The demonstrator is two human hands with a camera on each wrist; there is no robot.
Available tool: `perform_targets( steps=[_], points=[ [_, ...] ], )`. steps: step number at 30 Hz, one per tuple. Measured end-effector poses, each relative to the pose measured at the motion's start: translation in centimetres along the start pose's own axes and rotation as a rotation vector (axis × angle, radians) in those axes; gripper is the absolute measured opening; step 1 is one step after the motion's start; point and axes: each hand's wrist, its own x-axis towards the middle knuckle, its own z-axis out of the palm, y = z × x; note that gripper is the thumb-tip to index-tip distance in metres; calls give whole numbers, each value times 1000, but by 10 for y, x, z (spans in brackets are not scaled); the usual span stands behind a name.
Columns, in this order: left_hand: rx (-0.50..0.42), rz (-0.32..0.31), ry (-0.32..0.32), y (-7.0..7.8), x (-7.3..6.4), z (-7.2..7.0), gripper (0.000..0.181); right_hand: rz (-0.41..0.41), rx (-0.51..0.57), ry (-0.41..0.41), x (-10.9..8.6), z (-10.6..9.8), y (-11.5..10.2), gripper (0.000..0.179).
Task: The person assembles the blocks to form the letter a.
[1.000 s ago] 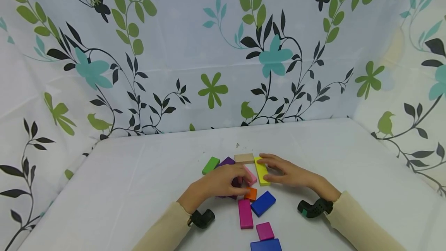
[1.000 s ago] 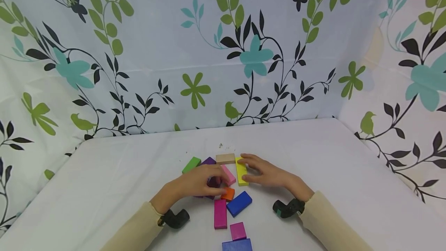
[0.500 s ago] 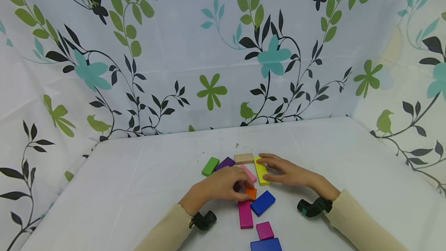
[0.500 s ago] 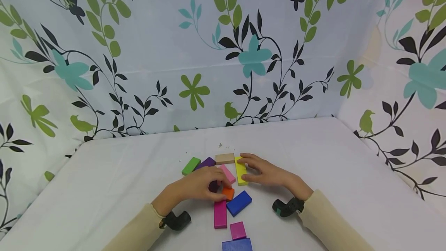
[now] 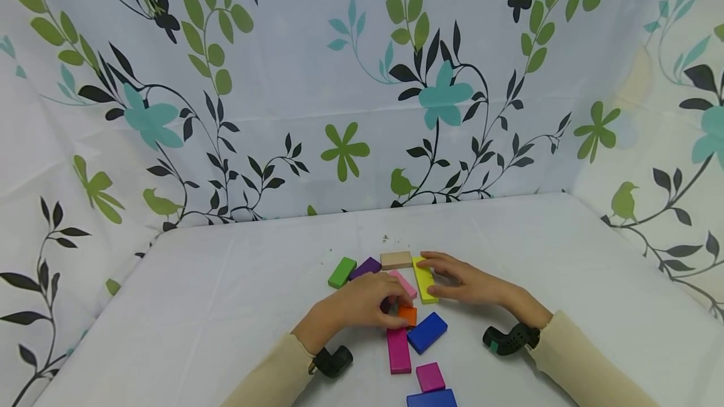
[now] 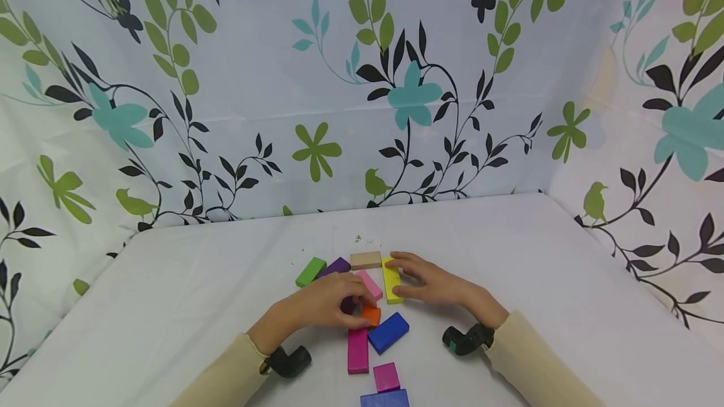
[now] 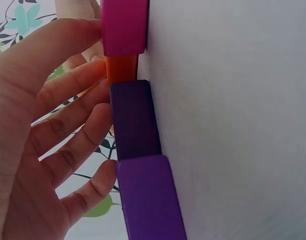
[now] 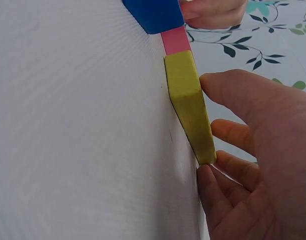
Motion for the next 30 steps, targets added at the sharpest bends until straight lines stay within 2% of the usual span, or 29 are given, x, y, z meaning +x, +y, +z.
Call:
perform_targets(
  steps=[6,17,30],
  points=[
    [19,21,3,1,0,1,32,-1,-1,1,0,0,1,53],
    [24,-52,29,5,2,7,30,13,4,-3,-1,0,3,53],
    [121,-20,81,8,8,12,31,8,4,1,-2,0,4,53]
  ],
)
